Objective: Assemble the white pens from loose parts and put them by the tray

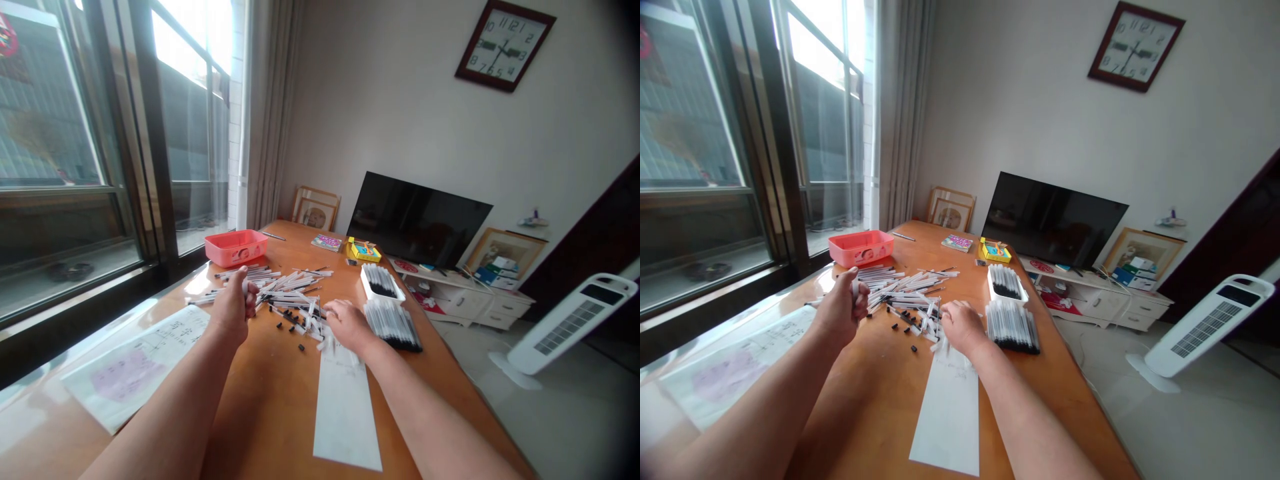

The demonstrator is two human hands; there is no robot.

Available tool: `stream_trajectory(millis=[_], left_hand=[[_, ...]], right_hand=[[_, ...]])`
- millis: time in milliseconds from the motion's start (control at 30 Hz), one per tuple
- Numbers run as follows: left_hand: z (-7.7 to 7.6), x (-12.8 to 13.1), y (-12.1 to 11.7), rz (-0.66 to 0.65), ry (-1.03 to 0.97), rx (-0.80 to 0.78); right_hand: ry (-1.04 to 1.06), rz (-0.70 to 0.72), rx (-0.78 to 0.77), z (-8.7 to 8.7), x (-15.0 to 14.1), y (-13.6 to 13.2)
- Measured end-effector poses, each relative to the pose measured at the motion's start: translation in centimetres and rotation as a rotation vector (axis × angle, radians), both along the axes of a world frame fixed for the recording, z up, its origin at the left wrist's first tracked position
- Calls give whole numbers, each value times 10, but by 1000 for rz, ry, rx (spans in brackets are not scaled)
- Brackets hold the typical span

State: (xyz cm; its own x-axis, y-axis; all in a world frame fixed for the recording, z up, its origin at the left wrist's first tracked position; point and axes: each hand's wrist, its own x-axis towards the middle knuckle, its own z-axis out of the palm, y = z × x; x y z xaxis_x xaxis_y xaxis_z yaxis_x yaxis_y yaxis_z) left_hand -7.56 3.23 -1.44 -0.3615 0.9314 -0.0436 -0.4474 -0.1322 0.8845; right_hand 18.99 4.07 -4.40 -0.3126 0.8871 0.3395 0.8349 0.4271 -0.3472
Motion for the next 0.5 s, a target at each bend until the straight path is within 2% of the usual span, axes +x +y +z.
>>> stream_trajectory(millis=[167, 367, 500], left_hand=[[0, 0, -1, 2, -9, 11], [-2, -1, 0, -19, 31, 16], [-1, -1, 0, -31, 54, 6]], right_hand=[[-114, 50, 5, -1, -7, -13], [-103, 51, 14, -4, -12, -16], [-85, 72, 81, -4, -18, -21]])
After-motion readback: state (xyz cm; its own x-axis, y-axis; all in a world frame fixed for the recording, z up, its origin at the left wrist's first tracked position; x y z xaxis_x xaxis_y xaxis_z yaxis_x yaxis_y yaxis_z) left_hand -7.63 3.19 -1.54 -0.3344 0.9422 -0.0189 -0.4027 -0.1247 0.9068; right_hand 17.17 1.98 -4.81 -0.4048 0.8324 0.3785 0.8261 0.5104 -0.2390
